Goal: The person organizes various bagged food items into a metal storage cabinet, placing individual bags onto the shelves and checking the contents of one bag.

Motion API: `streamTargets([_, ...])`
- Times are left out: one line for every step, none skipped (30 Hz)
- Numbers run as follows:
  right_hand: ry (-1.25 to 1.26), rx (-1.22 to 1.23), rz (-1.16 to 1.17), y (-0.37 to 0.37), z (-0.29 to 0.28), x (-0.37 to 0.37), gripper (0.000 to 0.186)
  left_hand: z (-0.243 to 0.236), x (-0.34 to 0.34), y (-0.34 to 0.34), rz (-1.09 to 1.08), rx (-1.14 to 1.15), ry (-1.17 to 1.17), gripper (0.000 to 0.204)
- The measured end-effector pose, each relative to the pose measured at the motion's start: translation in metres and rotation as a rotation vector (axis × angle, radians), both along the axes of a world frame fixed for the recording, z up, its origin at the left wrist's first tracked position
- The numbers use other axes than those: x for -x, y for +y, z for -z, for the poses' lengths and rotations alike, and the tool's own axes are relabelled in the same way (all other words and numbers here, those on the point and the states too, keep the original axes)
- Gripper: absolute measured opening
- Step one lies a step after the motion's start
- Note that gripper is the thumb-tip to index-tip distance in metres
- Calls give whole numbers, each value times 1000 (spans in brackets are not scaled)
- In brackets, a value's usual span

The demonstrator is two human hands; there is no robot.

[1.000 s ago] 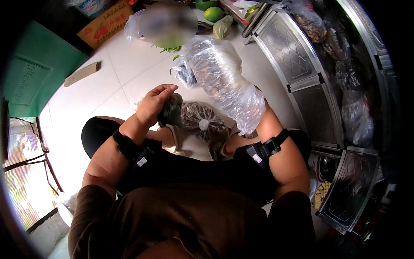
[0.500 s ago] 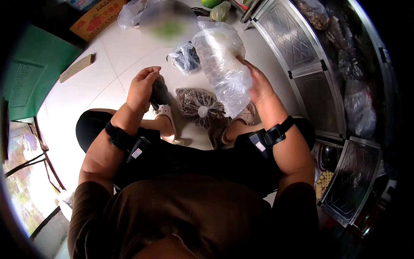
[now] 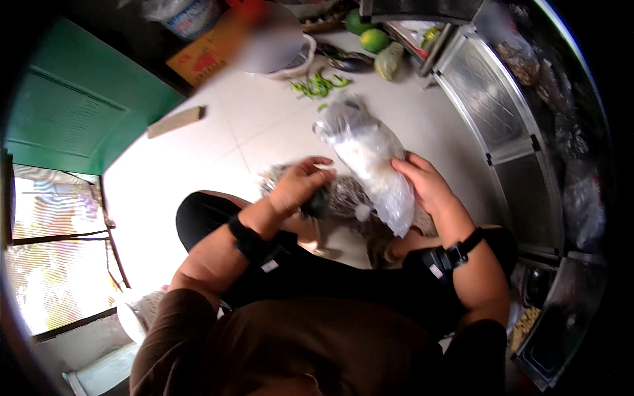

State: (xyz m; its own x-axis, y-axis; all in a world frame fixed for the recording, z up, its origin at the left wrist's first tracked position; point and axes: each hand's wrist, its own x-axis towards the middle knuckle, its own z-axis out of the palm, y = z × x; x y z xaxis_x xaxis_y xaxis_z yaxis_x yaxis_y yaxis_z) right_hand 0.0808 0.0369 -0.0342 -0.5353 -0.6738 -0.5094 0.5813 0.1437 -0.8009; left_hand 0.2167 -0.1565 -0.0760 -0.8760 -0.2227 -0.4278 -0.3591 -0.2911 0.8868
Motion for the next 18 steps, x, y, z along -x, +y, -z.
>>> streamTargets([0,38,-13,-2,2,-2,32,5,-2,0,8,-55,-13,31])
streamTargets([32,13,-58,-2,3,-3,32,7,-2,2,21,-71,-1,32])
streamTargets([67,-14,-101,-3,4,-4,33,8,-4,2,34,-89,13,34])
streamTargets([116,-25,-131,-3,7,-3,33,0,-4,3,100,-92,-18,37])
streamTargets([126,-5,-137,-3,9,-4,33,-3,-4,6,120,-102,8,43])
streamTargets([124,-11,-130,-3,10,-4,32,-7,-3,6,154,-111,19,46])
streamTargets([120,-24,-120,-1,11,-5,31,-11,-3,7,191,-126,29,50])
streamTargets([166,-27,-138,-1,13,-4,31,-12,-3,8,190,-192,68,56])
streamTargets([175,-23,-135,-1,13,-4,31,-14,-2,7,229,-188,37,59])
streamTargets([204,-19,-153,-1,12,-4,31,-16,0,7,247,-142,36,59])
streamTargets([233,-19,-166,0,11,-4,31,-17,3,9,269,-98,37,60])
streamTargets([246,-59,-167,2,10,-4,32,-15,5,12,287,-103,46,60])
streamTargets([249,-75,-130,3,7,-5,31,-8,5,14,223,2,34,62])
streamTargets([343,-169,-194,0,9,-4,29,3,6,13,164,102,20,63])
streamTargets([315,-230,-205,-8,5,-5,28,30,4,0,207,353,-11,85])
streamTargets([359,-269,-226,-11,4,-4,28,13,2,2,102,668,-95,87])
streamTargets([421,-273,-266,-14,10,-3,29,8,-7,6,-119,715,93,89])
streamTargets([462,-264,-261,-13,23,-1,30,-10,-5,10,-163,864,103,92])
